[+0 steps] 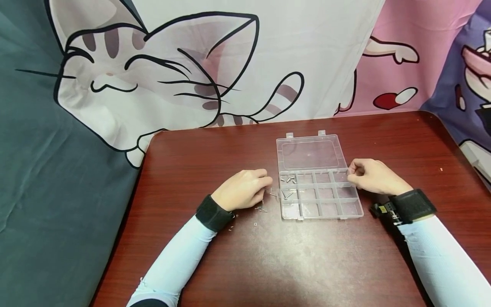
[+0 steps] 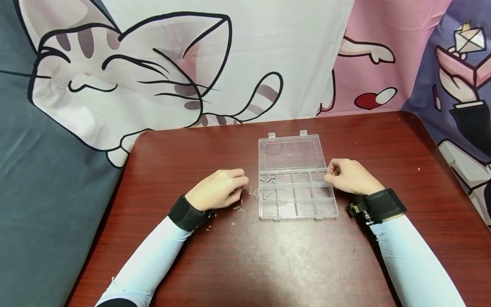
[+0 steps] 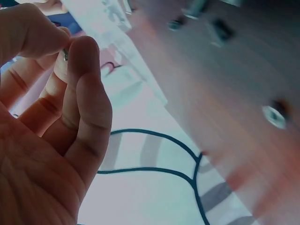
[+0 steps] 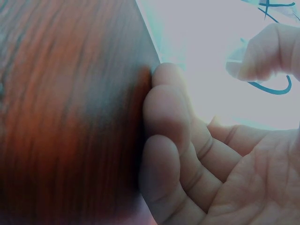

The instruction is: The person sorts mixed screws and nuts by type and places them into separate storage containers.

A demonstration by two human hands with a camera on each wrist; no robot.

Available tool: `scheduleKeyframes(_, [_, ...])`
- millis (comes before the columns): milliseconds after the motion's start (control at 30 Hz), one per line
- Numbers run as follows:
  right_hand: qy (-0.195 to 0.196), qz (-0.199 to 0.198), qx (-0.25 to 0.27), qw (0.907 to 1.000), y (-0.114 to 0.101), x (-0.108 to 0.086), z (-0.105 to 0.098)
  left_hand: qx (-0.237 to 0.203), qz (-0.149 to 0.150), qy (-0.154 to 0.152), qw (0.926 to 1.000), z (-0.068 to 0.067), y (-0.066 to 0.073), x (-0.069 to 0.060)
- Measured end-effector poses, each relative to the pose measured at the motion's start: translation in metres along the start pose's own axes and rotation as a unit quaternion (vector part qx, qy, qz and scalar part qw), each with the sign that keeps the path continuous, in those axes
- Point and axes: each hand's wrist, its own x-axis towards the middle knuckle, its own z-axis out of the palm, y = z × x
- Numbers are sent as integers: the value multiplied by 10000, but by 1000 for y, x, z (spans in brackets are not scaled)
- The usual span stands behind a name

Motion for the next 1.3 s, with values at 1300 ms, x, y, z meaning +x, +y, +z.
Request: scheduleKeyframes(1300, [155,-158,-57,9997,0,0,0,12,1067,81,9943,-10,64,36])
